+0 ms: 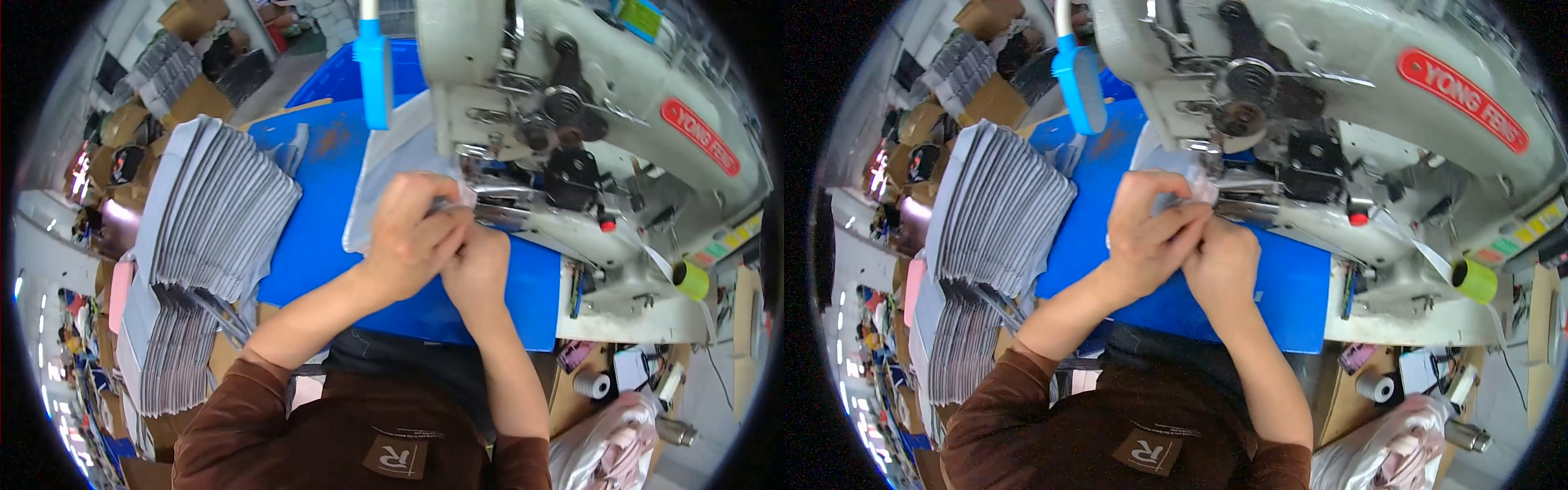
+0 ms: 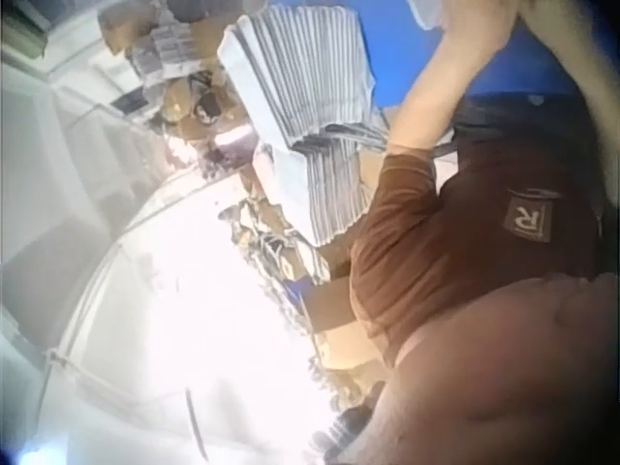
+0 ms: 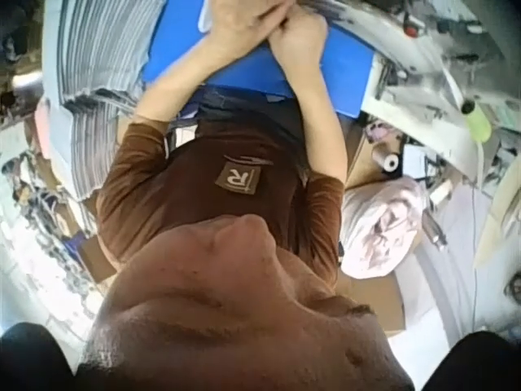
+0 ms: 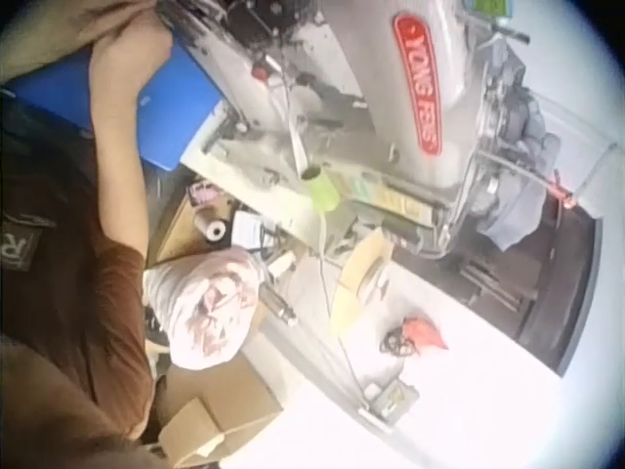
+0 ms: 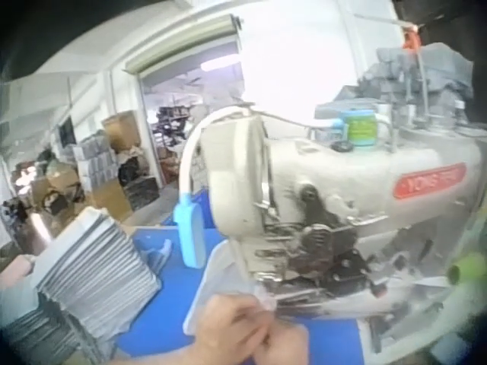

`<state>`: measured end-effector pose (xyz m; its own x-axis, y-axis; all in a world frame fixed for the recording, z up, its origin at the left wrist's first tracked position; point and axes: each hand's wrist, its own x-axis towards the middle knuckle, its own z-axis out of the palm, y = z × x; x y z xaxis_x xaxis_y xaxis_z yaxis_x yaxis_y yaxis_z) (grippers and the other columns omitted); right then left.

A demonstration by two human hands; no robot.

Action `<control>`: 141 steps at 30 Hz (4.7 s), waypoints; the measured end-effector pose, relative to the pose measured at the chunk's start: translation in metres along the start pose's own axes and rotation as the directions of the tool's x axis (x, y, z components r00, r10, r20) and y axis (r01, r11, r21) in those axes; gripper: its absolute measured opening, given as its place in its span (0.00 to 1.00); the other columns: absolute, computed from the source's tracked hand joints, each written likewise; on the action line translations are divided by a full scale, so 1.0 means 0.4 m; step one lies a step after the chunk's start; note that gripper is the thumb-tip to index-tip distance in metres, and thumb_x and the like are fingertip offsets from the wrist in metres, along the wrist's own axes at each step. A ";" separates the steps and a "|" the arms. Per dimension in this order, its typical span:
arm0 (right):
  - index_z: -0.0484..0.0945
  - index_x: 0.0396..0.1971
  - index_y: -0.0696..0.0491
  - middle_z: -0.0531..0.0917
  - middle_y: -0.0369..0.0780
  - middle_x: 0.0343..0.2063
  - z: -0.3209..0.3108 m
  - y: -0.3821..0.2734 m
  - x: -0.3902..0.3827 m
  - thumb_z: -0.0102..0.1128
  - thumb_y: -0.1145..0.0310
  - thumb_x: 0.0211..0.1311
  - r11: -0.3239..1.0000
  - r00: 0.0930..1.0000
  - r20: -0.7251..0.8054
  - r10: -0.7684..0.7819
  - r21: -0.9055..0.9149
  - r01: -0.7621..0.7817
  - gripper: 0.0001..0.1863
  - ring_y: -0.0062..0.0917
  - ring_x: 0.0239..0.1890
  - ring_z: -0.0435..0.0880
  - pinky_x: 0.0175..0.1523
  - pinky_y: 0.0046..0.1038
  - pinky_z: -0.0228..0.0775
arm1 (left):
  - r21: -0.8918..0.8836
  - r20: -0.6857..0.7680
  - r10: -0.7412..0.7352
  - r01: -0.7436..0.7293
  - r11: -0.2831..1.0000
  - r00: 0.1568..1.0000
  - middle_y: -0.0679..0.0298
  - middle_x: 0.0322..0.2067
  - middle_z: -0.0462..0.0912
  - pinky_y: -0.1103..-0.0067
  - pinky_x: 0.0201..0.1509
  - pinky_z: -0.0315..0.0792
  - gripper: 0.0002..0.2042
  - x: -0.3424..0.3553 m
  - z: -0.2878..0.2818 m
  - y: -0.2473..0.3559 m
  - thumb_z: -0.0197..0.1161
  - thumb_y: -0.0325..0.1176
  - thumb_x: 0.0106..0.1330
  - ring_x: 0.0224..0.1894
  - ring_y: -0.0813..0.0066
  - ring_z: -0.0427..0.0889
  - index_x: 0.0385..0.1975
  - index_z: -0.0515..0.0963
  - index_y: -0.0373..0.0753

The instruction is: Using an industrial sewing machine to attach mesh pockets and straps to fabric pouch panels.

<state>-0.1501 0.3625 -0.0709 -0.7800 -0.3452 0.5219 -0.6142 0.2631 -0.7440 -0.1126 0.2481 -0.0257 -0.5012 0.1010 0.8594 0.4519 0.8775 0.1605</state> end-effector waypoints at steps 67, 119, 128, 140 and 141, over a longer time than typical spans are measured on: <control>0.78 0.42 0.61 0.81 0.52 0.41 -0.171 -0.157 0.016 0.55 0.67 0.63 0.977 0.774 0.617 -0.141 -0.037 0.208 0.14 0.48 0.38 0.82 0.49 0.44 0.76 | -0.193 0.171 -0.172 0.204 0.960 0.970 0.52 0.40 0.83 0.72 0.48 0.74 0.10 -0.024 -0.214 0.099 0.64 0.19 0.62 0.41 0.60 0.81 0.42 0.76 0.31; 0.73 0.30 0.57 0.73 0.30 0.17 -0.085 -0.043 0.012 0.52 0.71 0.74 0.732 0.895 0.257 0.364 0.516 -0.445 0.09 0.09 0.18 0.70 0.22 0.16 0.65 | 0.027 0.205 0.193 -0.203 0.979 0.959 0.60 0.37 0.79 0.72 0.37 0.75 0.12 0.009 -0.029 -0.013 0.62 0.31 0.51 0.36 0.63 0.79 0.36 0.79 0.36; 0.77 0.30 0.60 0.80 0.33 0.16 -0.066 -0.033 0.003 0.59 0.72 0.69 0.806 0.915 0.141 0.378 0.436 -0.400 0.09 0.10 0.16 0.73 0.21 0.17 0.61 | 0.033 0.219 0.232 -0.245 0.969 0.948 0.61 0.35 0.79 0.69 0.36 0.73 0.10 -0.013 -0.040 -0.036 0.65 0.33 0.52 0.34 0.64 0.78 0.33 0.79 0.38; 0.80 0.22 0.61 0.79 0.40 0.11 -0.027 -0.046 -0.020 0.64 0.74 0.63 0.951 0.975 0.004 0.223 0.218 -0.218 0.10 0.19 0.12 0.77 0.21 0.22 0.64 | 0.317 0.320 0.027 -0.134 0.939 0.947 0.56 0.38 0.74 0.69 0.37 0.69 0.13 -0.027 -0.103 -0.024 0.71 0.29 0.45 0.35 0.58 0.75 0.25 0.72 0.37; 0.79 0.21 0.61 0.79 0.41 0.11 -0.024 -0.045 -0.020 0.64 0.73 0.63 0.961 0.977 -0.027 0.210 0.190 -0.201 0.11 0.22 0.12 0.77 0.21 0.23 0.65 | 0.311 0.324 0.035 -0.142 0.940 0.945 0.56 0.38 0.74 0.69 0.37 0.69 0.13 -0.033 -0.103 -0.025 0.71 0.29 0.45 0.35 0.58 0.75 0.25 0.72 0.37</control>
<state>-0.1339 0.3694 -0.0576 -0.8946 -0.2577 0.3651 -0.4106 0.1511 -0.8992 -0.0803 0.2186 -0.0188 -0.6970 0.2783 0.6609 0.2664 0.9562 -0.1217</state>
